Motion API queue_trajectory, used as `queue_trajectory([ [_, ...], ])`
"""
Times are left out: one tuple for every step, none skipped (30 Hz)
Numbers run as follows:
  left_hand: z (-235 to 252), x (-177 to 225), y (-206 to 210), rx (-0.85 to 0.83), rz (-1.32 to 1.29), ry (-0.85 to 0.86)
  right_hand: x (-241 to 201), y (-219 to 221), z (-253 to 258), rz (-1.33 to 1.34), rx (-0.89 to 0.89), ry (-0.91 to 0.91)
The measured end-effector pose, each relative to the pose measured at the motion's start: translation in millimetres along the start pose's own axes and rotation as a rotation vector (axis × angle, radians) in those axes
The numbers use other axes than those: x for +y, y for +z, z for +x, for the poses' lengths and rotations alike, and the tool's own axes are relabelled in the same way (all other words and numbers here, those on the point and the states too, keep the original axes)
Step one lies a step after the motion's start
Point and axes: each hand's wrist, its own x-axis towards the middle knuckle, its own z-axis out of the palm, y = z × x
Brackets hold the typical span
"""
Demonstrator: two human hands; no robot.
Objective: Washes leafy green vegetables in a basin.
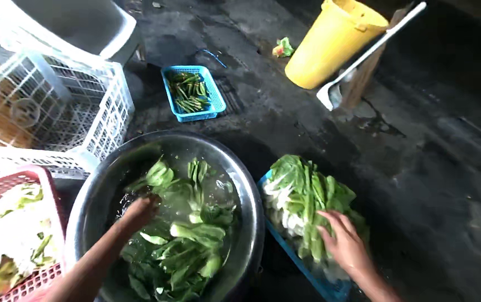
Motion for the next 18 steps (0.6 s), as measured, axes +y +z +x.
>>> queue_trajectory([
  [3, 2, 15, -0.034, 0.002, 0.006, -36, 5, 17, 0.042, -0.045, -0.125],
  [6, 7, 31, -0.072, 0.032, 0.027, -71, 18, 33, 0.083, -0.112, -0.252],
  [9, 15, 47, -0.107, 0.078, 0.076, -103, 39, 50, 0.102, -0.195, -0.37],
  [13, 23, 61, -0.138, 0.121, 0.133, -134, 64, 67, 0.092, -0.288, -0.456],
  [17, 30, 74, -0.173, 0.158, 0.186, -163, 94, 85, 0.047, -0.367, -0.484],
  [21, 34, 85, -0.201, 0.194, 0.229, -189, 125, 100, 0.013, -0.447, -0.418],
  [23, 37, 93, -0.236, 0.229, 0.246, -211, 157, 112, 0.035, -0.486, -0.275],
  [25, 37, 97, -0.269, 0.248, 0.239, -226, 190, 117, 0.121, -0.449, -0.097],
  [28, 33, 98, -0.283, 0.254, 0.222, -239, 219, 117, 0.205, -0.371, 0.084],
  [32, 26, 91, -0.274, 0.235, 0.185, -253, 238, 113, 0.238, -0.317, 0.223],
  [35, 16, 80, -0.243, 0.204, 0.126, -266, 249, 106, 0.22, -0.35, 0.29],
  [36, 2, 68, -0.208, 0.18, 0.052, -274, 254, 98, 0.188, -0.434, 0.287],
  [35, -11, 55, -0.19, 0.169, -0.022, -274, 256, 90, 0.153, -0.519, 0.258],
  [35, -21, 43, -0.16, 0.17, -0.082, -267, 254, 88, 0.116, -0.575, 0.217],
  [37, -27, 36, -0.117, 0.186, -0.105, -255, 252, 91, 0.084, -0.59, 0.18],
  [39, -28, 34, -0.092, 0.202, -0.087, -239, 256, 96, 0.045, -0.551, 0.157],
  [41, -24, 40, -0.074, 0.229, -0.039, -223, 261, 98, 0.03, -0.488, 0.173],
  [43, -14, 51, -0.066, 0.251, 0.012, -211, 265, 98, 0.047, -0.422, 0.226],
])
